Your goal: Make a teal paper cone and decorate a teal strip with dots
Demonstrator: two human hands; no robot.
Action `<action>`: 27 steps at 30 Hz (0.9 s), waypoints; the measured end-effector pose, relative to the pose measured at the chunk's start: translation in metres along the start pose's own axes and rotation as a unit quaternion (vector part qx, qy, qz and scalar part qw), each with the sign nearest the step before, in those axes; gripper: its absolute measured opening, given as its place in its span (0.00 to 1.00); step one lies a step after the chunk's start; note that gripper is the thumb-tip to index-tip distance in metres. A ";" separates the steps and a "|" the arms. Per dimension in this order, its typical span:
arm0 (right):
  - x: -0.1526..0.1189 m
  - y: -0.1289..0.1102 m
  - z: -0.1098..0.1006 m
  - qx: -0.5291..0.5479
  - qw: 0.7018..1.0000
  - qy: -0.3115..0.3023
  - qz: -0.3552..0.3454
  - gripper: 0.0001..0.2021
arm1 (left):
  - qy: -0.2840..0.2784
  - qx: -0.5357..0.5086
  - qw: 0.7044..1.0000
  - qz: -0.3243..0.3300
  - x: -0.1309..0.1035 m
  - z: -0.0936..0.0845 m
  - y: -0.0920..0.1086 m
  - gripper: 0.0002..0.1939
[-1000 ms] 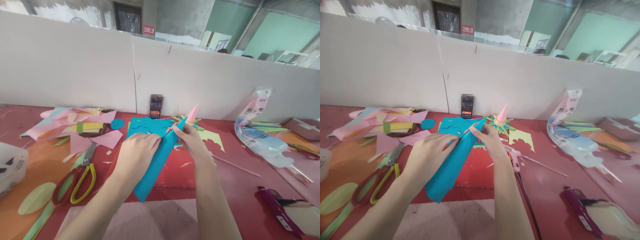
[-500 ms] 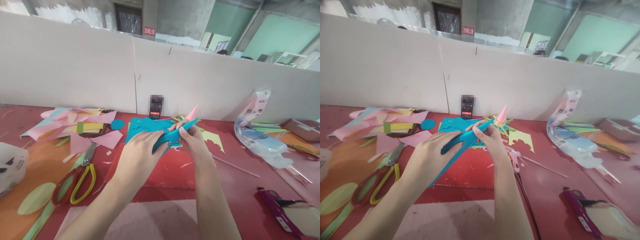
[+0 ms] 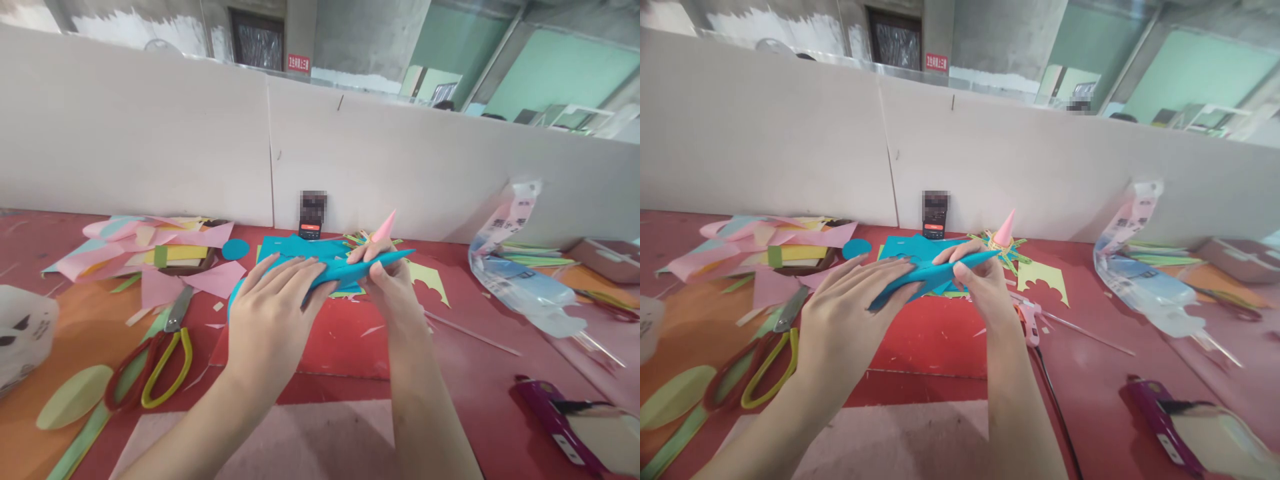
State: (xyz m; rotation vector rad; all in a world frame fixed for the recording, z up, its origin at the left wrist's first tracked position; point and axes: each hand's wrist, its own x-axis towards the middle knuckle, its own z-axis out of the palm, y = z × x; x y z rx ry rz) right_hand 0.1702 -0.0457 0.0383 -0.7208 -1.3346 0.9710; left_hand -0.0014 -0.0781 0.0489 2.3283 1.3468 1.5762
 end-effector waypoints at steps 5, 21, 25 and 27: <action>-0.001 0.000 0.000 0.016 1.000 0.000 -0.019 0.12 | 0.016 0.011 1.000 0.009 0.001 -0.001 -0.001 0.11; 0.003 0.001 -0.013 -0.011 0.999 -0.029 -0.020 0.06 | -0.056 0.012 0.998 0.015 0.013 -0.005 -0.006 0.09; 0.000 0.002 -0.019 -0.021 0.996 -0.082 0.018 0.05 | -0.159 -0.064 0.979 -0.107 0.022 -0.012 -0.014 0.16; -0.002 0.001 -0.022 -0.010 0.993 -0.116 0.031 0.06 | -0.229 -0.120 0.954 -0.151 0.024 -0.012 -0.021 0.19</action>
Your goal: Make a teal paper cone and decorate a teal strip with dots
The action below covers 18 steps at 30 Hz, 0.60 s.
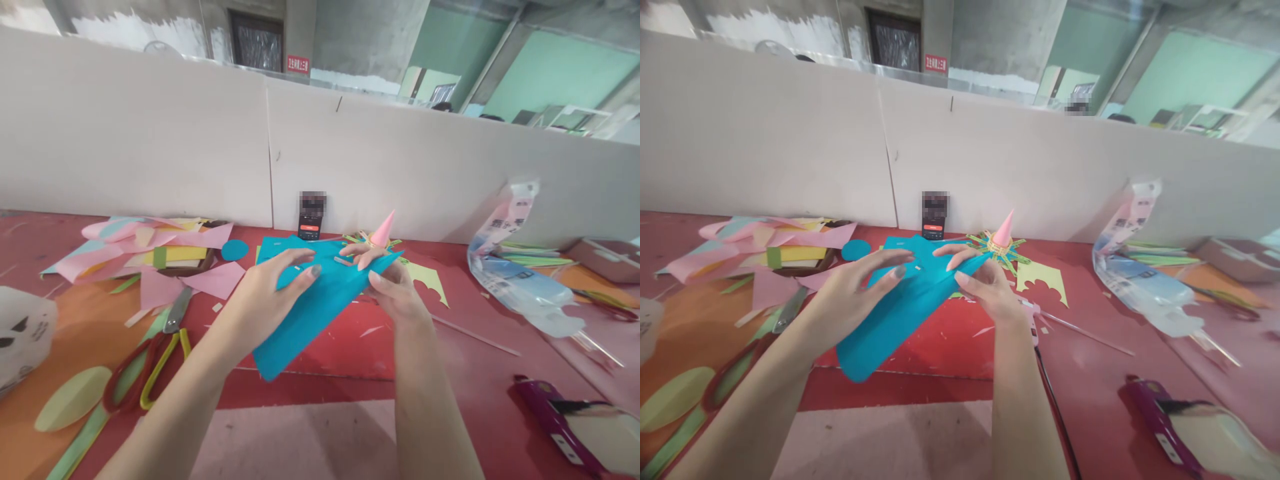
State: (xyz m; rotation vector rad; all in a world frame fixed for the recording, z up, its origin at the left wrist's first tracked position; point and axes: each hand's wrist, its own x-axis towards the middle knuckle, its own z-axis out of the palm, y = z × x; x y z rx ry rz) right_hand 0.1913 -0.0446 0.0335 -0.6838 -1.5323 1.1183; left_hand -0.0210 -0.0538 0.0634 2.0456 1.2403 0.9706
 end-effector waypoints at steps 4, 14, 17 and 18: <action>-0.001 -0.001 0.002 0.012 0.999 -0.034 0.023 0.06 | -0.169 -0.083 0.981 -0.040 0.006 0.002 -0.013 0.24; 0.018 0.012 0.015 -0.055 0.986 0.073 0.138 0.18 | -0.183 -0.175 0.958 -0.134 0.017 0.021 -0.029 0.26; 0.020 0.015 0.018 -0.079 0.977 0.106 0.166 0.19 | -0.209 -0.250 0.932 -0.155 0.019 0.026 -0.031 0.25; 0.020 0.016 0.018 -0.092 0.973 0.118 0.173 0.19 | -0.223 -0.289 0.916 -0.166 0.019 0.027 -0.032 0.25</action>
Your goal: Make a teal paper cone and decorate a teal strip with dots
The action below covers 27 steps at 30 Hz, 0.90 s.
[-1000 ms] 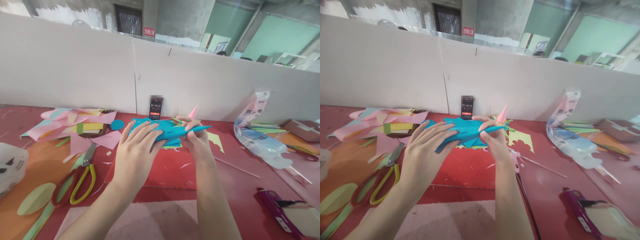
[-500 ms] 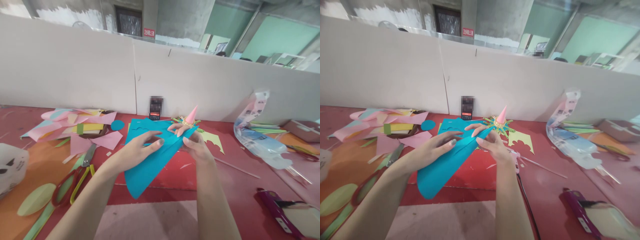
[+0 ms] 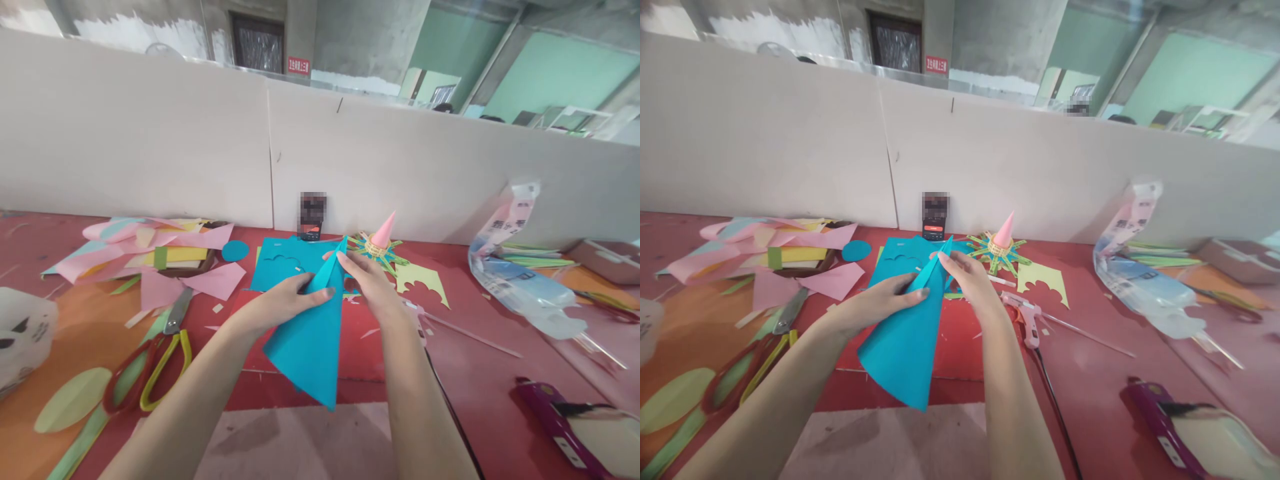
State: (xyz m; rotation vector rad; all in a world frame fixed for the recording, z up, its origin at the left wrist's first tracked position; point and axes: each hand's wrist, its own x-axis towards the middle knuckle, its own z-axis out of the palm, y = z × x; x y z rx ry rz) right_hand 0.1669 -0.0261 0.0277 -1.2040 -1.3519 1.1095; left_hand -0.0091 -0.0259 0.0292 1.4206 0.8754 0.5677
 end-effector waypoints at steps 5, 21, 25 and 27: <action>0.000 0.002 -0.004 -0.036 0.999 0.015 0.006 0.21 | -0.080 -0.116 0.990 -0.012 0.004 0.002 -0.003 0.23; 0.001 0.003 -0.007 -0.012 1.000 -0.025 -0.008 0.21 | -0.057 -0.120 0.991 -0.008 0.012 0.005 -0.009 0.21; 0.002 0.006 -0.007 -0.024 1.000 -0.004 0.000 0.21 | 0.022 -0.037 0.998 0.036 0.014 0.004 -0.010 0.21; 0.002 0.006 -0.007 -0.035 0.999 0.004 0.002 0.21 | 0.078 0.024 0.995 0.059 0.015 0.004 -0.009 0.22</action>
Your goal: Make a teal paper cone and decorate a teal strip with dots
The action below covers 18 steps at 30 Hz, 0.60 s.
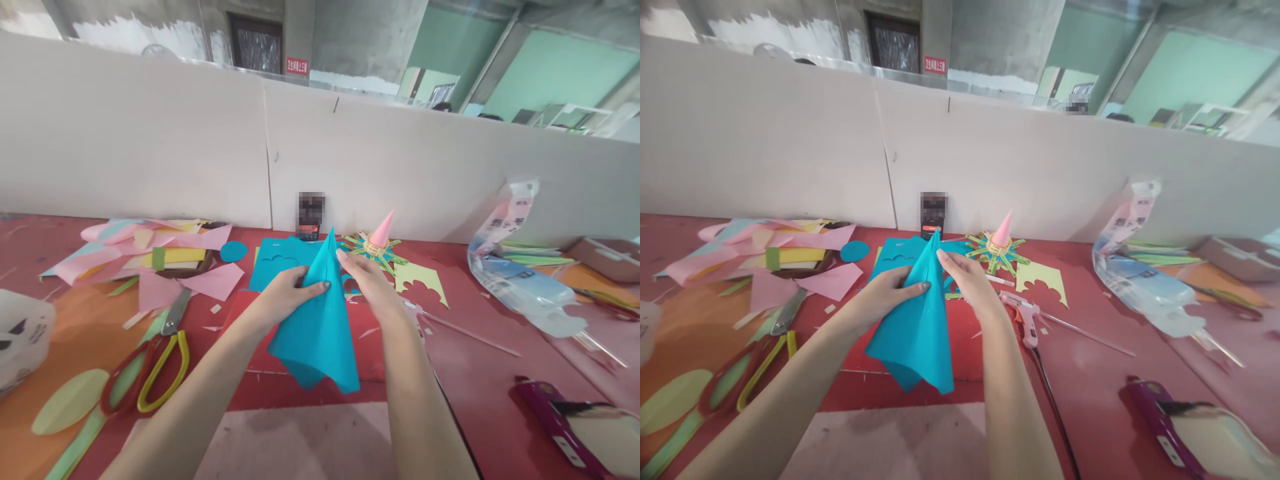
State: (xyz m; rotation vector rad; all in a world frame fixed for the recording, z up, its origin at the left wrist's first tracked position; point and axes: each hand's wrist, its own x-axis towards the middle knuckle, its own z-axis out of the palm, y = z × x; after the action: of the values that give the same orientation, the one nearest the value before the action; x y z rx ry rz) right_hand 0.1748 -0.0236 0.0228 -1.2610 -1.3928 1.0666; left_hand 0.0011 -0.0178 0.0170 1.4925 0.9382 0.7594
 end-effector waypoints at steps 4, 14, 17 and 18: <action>-0.004 -0.004 -0.003 -0.033 0.999 0.002 0.007 0.19 | 0.086 0.097 0.991 0.043 0.001 -0.001 0.001 0.22; -0.009 -0.008 -0.005 -0.063 0.993 -0.098 0.008 0.13 | 0.087 0.089 0.990 0.059 0.001 -0.005 0.002 0.22; -0.008 -0.005 -0.006 -0.056 0.995 -0.084 0.013 0.13 | 0.064 0.062 0.994 0.059 0.002 -0.008 0.000 0.21; -0.008 -0.005 -0.006 -0.055 0.995 -0.079 0.016 0.13 | 0.060 0.055 0.995 0.060 0.002 -0.009 -0.001 0.21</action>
State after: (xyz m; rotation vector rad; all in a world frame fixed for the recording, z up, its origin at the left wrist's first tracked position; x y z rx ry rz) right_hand 0.1795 -0.0315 0.0280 -1.3053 -1.5748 1.1454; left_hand -0.0060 -0.0116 0.0174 1.6241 1.0003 0.9046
